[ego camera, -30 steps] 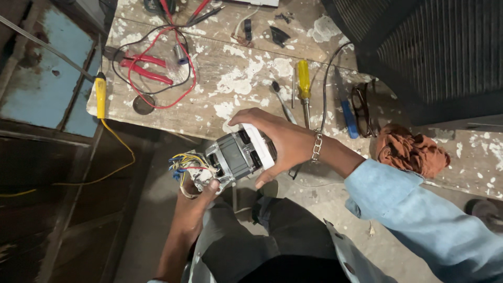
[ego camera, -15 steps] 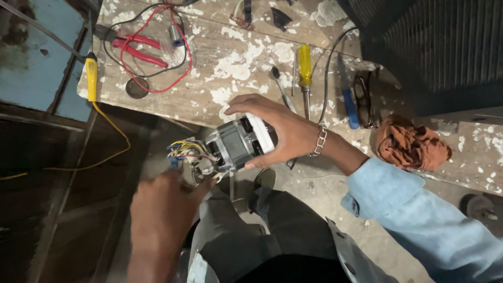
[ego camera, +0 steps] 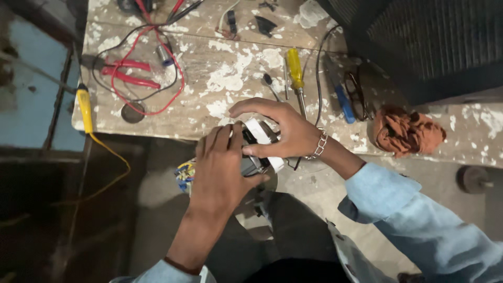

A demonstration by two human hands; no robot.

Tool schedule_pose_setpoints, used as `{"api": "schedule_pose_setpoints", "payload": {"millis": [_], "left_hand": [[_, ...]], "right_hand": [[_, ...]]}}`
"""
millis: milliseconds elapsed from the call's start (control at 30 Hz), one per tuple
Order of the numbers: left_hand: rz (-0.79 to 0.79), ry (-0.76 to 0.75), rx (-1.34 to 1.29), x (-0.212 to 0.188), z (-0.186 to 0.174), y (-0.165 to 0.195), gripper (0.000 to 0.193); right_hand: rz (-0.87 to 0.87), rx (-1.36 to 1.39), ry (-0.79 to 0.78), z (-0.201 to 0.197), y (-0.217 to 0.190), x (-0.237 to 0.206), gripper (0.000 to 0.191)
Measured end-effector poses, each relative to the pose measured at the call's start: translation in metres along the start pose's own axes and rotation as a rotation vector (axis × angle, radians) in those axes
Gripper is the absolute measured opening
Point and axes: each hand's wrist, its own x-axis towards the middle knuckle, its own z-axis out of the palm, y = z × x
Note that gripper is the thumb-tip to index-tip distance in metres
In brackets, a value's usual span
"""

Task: The person works on a washing machine motor clamped to a metal stand on a workbench. They reposition the motor housing, pick up small screws from the bench, and use a yellow-handled screwdriver to drive and tighten screws into the motor mounting bracket, steadying the motor with the other hand.

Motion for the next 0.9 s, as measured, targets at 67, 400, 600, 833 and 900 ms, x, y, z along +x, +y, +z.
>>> {"api": "schedule_pose_setpoints", "payload": {"millis": [67, 400, 600, 833, 900], "left_hand": [[-0.002, -0.063, -0.097, 0.004, -0.004, -0.007, 0.115], [0.338, -0.062, -0.332, 0.046, -0.029, -0.005, 0.121], [0.489, -0.073, -0.321, 0.067, -0.029, 0.024, 0.095], [0.431, -0.101, -0.09, 0.075, -0.023, 0.052, 0.087], [0.43, -0.042, -0.027, 0.074, -0.017, 0.061, 0.085]], "right_hand": [[0.045, -0.006, 0.03, 0.002, -0.003, 0.002, 0.06], [0.216, -0.224, 0.368, -0.001, -0.028, -0.007, 0.063], [0.206, -0.377, 0.515, -0.018, -0.038, -0.034, 0.061], [0.282, -0.373, 0.579, -0.044, -0.033, -0.069, 0.061], [0.264, -0.339, 0.566, -0.053, -0.028, -0.078, 0.061]]}}
